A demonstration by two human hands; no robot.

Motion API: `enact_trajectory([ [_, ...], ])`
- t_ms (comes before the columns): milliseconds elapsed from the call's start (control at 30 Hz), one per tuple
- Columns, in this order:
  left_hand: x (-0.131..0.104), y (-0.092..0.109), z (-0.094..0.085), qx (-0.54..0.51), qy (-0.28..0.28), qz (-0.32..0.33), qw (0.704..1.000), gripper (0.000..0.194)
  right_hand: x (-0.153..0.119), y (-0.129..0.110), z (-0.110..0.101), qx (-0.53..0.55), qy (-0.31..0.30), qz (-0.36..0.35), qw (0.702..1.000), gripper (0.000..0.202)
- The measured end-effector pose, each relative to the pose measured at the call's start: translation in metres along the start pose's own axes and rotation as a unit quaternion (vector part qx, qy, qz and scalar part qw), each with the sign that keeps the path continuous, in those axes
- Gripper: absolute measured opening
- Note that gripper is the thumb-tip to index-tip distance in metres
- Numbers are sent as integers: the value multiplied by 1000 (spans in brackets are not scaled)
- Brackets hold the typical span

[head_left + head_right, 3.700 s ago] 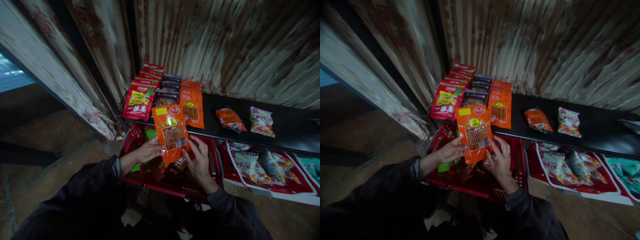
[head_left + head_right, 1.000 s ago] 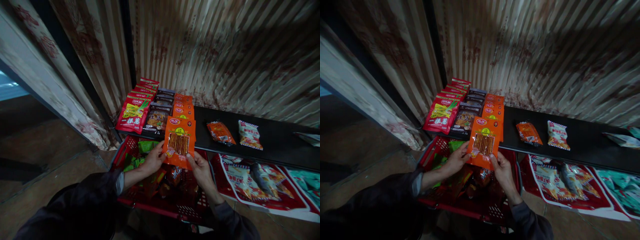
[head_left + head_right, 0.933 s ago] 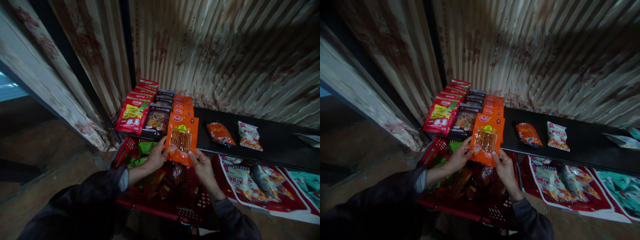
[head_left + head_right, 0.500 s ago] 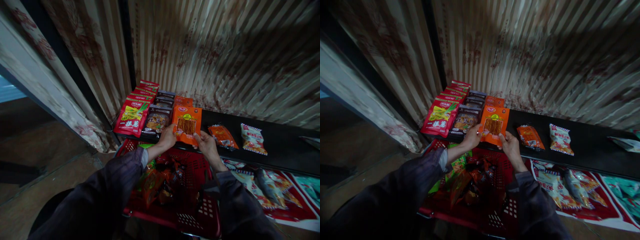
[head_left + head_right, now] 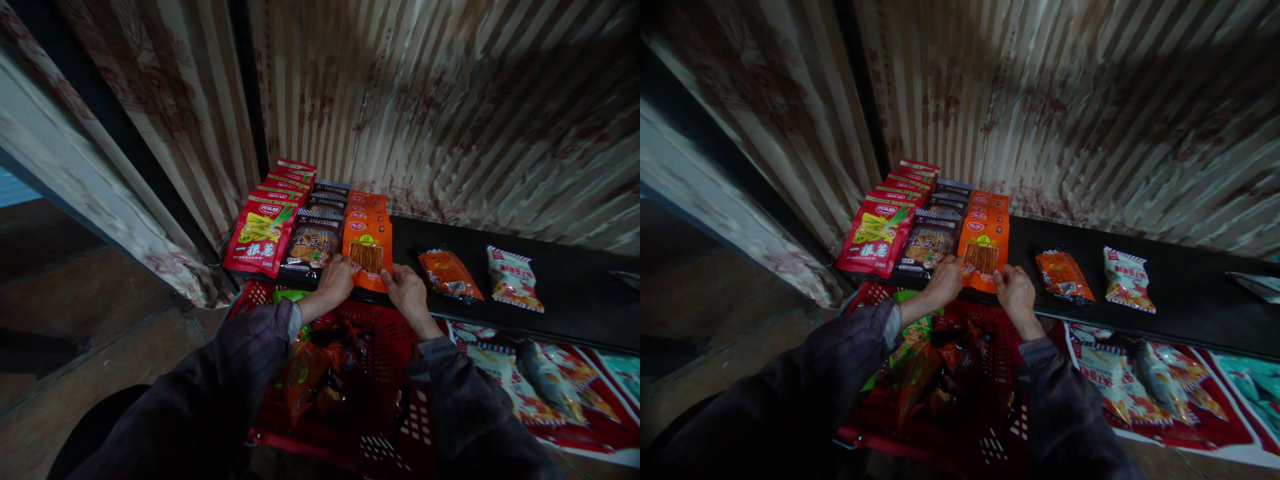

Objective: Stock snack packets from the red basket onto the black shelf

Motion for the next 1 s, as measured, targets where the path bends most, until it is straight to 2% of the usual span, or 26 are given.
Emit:
enact_trajectory([
  [167, -3, 1, 3, 61, -16, 13, 998, 39, -6, 1, 5, -33, 6, 9, 999, 21],
  [367, -10, 10, 1, 196, 28, 98, 975, 34, -7, 4, 8, -20, 1, 25, 999, 24],
  [600, 5, 8, 12, 165, 43, 153, 973, 37, -9, -1, 4, -24, -27, 47, 998, 25],
  [767, 13, 8, 20, 143, 6, 136, 980, 48, -8, -1, 4, -43, -34, 47, 997, 24],
  [1000, 27, 35, 6, 128, -51, 95, 986, 39, -3, 2, 4, -45, -61, 47, 996, 18],
])
Point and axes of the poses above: each hand's wrist, its own x-axis towards the middle knuckle, its own z-axis out of the palm, y = z × x, the point moved 2 cm from there along x, towards the middle knuckle, and after that the axes turned 15 degrees about -x, right-handed, at the moved point
